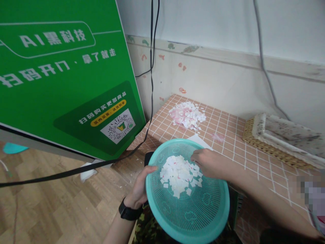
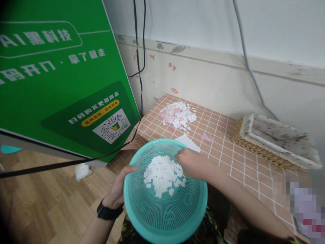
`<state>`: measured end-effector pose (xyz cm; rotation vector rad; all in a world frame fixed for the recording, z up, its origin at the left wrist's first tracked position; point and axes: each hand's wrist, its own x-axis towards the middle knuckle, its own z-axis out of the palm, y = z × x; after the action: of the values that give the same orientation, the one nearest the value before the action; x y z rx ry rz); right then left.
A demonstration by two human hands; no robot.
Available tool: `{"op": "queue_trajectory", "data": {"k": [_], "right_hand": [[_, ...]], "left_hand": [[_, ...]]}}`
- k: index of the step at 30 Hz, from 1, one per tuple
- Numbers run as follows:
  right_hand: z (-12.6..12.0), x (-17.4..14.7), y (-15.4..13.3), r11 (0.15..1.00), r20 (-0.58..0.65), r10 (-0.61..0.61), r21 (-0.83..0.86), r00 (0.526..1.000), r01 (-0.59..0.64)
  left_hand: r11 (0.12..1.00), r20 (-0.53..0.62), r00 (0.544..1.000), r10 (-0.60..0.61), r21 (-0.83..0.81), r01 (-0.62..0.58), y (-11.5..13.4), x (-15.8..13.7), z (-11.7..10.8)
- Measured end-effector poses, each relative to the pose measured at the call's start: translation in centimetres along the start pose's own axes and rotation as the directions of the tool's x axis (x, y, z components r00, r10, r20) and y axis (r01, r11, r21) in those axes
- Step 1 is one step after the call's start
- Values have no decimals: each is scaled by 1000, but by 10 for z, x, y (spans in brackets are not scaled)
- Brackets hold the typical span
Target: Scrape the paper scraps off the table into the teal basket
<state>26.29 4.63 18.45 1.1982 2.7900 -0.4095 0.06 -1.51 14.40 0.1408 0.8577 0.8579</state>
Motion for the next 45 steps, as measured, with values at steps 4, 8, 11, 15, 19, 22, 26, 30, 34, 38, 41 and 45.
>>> {"op": "queue_trajectory", "data": {"k": [4,8,11,15,19,22,26,30,34,38,41,45], "right_hand": [[-14,-2,8,993,-94,34,117,995,-23],[-29,-9,21,984,-262,106,164,959,-64],[-34,-14,46,970,-376,230,160,898,-181],[-24,-14,96,910,-356,406,68,842,-410],[-8,-14,130,869,-259,470,-33,844,-494],[-2,-15,139,862,-232,455,-127,860,-490],[-5,-16,138,836,-272,445,-214,853,-505],[-21,-18,107,853,-348,395,-204,850,-480],[-28,-18,43,989,-273,37,-130,961,-75],[-10,-4,-2,932,-15,-172,-325,985,158],[5,6,-9,889,66,-160,-424,985,173],[10,12,-5,879,87,-166,-439,982,187]], "left_hand": [[1000,-10,1000,5,0,-5,1,0,0],[1000,-11,1000,5,1,-5,1,-1,0],[1000,-21,1000,12,4,-12,1,-1,1],[1000,-17,1000,26,8,-25,2,0,1],[1000,-18,1000,5,4,-5,2,1,1],[1000,-19,1000,0,4,0,2,1,1],[1000,-3,1000,6,-10,-6,2,2,1],[1000,-1,1000,18,-15,-18,1,2,1],[1000,-27,1000,4,-5,-4,0,2,1],[1000,-41,999,-1,-10,0,-1,2,2],[1000,-26,1000,12,-14,-13,-1,2,2],[1000,-2,1000,19,1,-19,-2,2,3]]}}
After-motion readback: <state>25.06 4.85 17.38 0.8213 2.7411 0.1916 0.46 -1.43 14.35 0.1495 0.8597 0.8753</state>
